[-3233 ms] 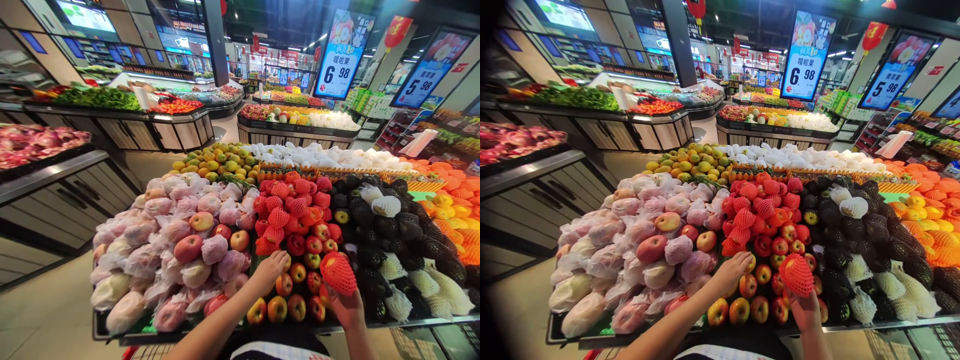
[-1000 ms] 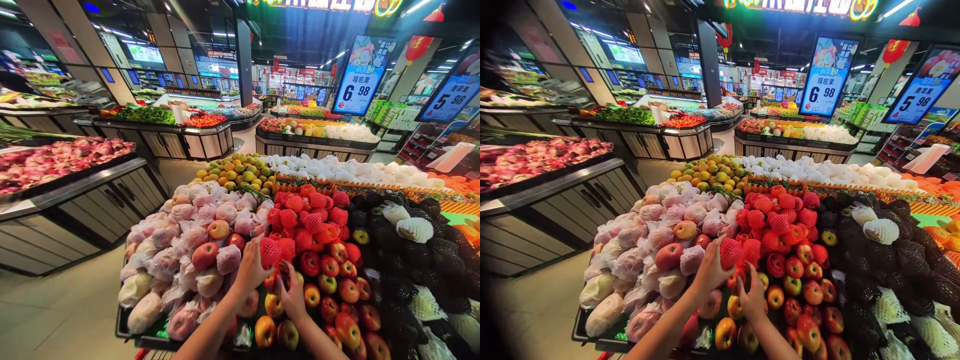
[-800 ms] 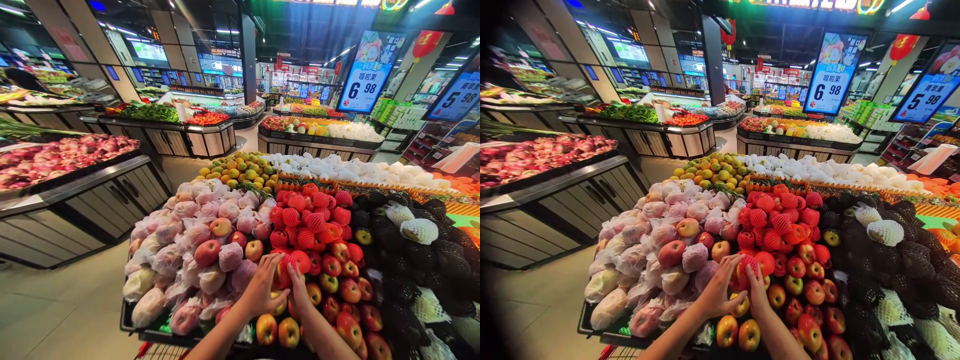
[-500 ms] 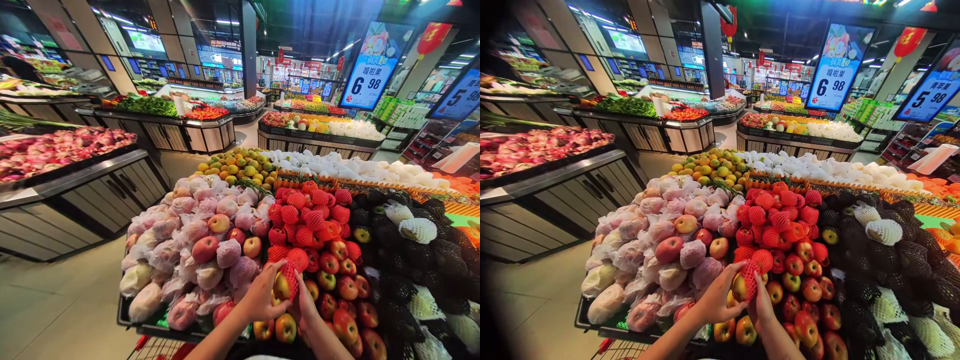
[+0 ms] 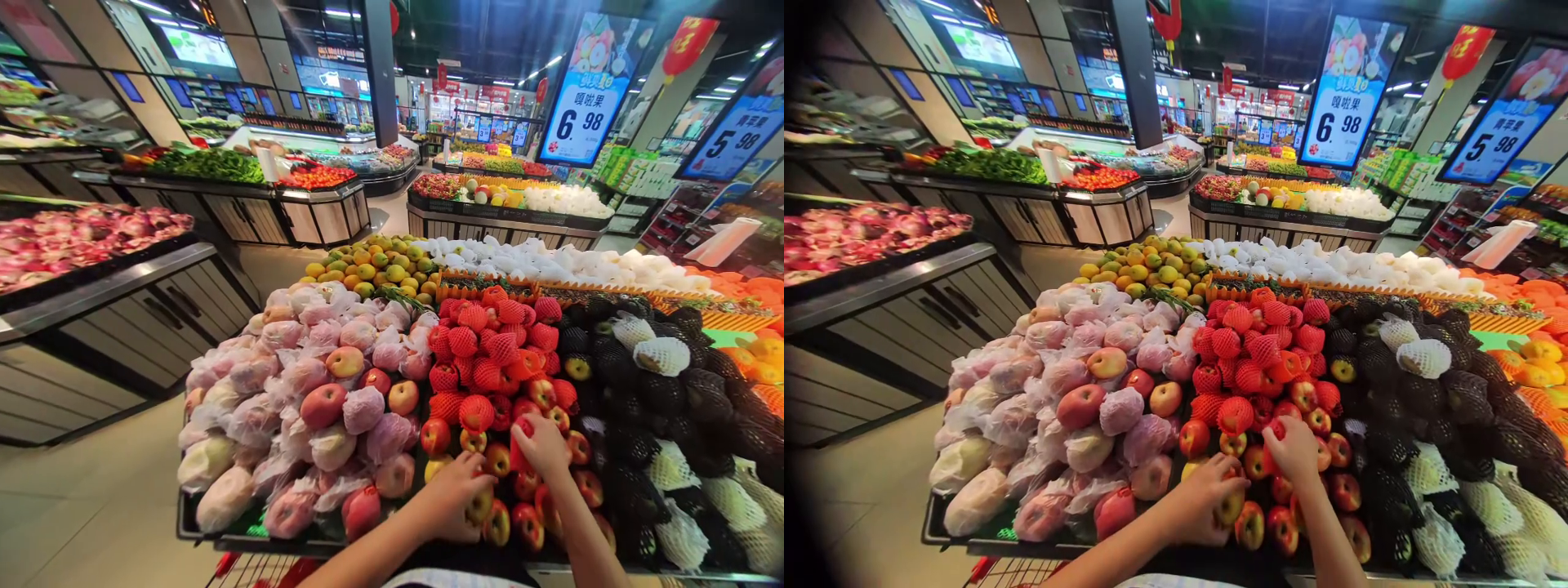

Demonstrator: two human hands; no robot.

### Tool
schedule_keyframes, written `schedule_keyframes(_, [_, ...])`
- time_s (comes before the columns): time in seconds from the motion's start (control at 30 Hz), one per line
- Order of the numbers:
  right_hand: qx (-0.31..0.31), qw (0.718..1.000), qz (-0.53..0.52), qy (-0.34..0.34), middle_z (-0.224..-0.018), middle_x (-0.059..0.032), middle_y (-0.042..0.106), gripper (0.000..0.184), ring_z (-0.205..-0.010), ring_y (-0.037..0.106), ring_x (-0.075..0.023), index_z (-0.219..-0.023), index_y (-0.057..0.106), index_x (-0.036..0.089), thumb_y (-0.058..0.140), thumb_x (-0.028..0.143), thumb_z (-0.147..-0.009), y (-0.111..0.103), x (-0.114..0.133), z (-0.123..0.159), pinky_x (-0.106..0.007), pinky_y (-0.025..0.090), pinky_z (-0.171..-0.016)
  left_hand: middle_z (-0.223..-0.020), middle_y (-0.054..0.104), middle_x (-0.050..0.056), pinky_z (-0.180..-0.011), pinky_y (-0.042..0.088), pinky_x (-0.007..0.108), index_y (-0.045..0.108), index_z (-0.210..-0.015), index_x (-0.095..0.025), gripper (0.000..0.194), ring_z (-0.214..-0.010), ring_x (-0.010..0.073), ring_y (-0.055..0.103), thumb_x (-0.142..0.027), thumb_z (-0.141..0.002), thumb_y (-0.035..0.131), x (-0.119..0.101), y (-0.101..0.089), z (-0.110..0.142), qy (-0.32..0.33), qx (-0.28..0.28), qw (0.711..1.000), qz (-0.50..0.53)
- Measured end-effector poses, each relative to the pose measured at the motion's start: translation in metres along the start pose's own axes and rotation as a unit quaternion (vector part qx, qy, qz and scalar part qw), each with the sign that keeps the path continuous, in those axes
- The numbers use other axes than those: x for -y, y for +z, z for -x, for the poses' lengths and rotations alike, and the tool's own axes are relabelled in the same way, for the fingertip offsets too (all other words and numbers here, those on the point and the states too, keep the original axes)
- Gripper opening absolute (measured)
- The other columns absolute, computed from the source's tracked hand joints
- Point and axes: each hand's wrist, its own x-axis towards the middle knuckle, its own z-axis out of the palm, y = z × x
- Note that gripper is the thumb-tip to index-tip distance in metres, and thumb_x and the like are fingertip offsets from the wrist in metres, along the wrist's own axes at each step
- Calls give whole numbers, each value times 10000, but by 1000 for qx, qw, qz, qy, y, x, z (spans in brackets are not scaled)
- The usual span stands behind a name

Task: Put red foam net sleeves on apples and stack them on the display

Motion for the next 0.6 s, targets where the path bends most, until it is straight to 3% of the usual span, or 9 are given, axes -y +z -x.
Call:
schedule_keyframes(0.07, [43,994,102,-4,-622,-50,603,454,-661,596,-233,-635,603,213,532,564,-914,3,15,-3,-342,420,-664,-1333,607,153,-1004,520,527,555,-1413,-235,881,-1188,403,577,-302,-595,874,7,21,-10,24,61,997,-50])
schedule_keyframes(0.1, [56,990,127,-16,-708,-63,651,435,-711,628,-245,-764,678,199,552,586,-918,7,23,-5,-338,422,-669,-1307,631,162,-1003,521,529,535,-1430,-212,904,-1169,404,594,-299,-600,884,11,31,-16,32,76,995,-57])
schedule_keyframes(0.17, [87,982,157,-53,-1000,-87,706,451,-838,677,-260,-1161,699,211,688,544,-857,21,37,-7,-329,447,-707,-1273,660,176,-1017,513,531,543,-1411,-180,868,-1147,401,618,-290,-625,894,18,48,-25,30,85,994,-55])
schedule_keyframes(0.23, [124,972,182,-79,-1294,-109,623,695,-928,694,-265,-1407,574,272,803,424,-769,36,46,-9,-329,473,-748,-1279,663,179,-1044,490,556,577,-1371,-190,787,-1171,414,613,-302,-657,889,23,58,-31,13,74,996,-46])
schedule_keyframes(0.3, [143,966,203,-76,-1434,-131,519,788,-981,695,-274,-1457,528,288,827,332,-729,49,49,-10,-337,494,-767,-1363,622,174,-1081,454,581,575,-1374,-220,732,-1244,427,572,-316,-705,855,24,60,-33,-1,57,998,-29])
schedule_keyframes(0.37, [143,967,200,-66,-1450,-136,498,773,-1010,691,-281,-1448,527,268,802,279,-725,58,48,-13,-342,510,-773,-1417,588,166,-1115,426,586,576,-1366,-221,696,-1307,428,527,-319,-725,829,24,59,-33,-12,42,999,-9])
schedule_keyframes(0.5, [70,995,61,-43,-1314,-117,598,712,-1015,674,-290,-1343,584,205,775,257,-659,53,38,-17,-393,528,-875,-1406,598,160,-1146,426,537,567,-1353,-207,747,-1324,401,527,-301,-663,838,21,46,-23,-25,11,999,41])
schedule_keyframes(0.57, [2,995,-99,-6,-1213,-102,657,630,-1040,657,-284,-1265,611,183,757,317,-667,42,32,-13,-413,512,-960,-1375,616,145,-1121,462,482,551,-1344,-212,614,-1288,343,569,-256,-756,722,19,35,-16,-51,-40,995,76])
schedule_keyframes(0.6, [-26,981,-193,22,-1156,-90,683,565,-1041,654,-277,-1217,624,183,732,365,-694,37,29,-8,-408,512,-974,-1323,641,139,-1089,488,460,560,-1304,-206,485,-1239,309,604,-245,-826,633,17,28,-13,-73,-84,989,101])
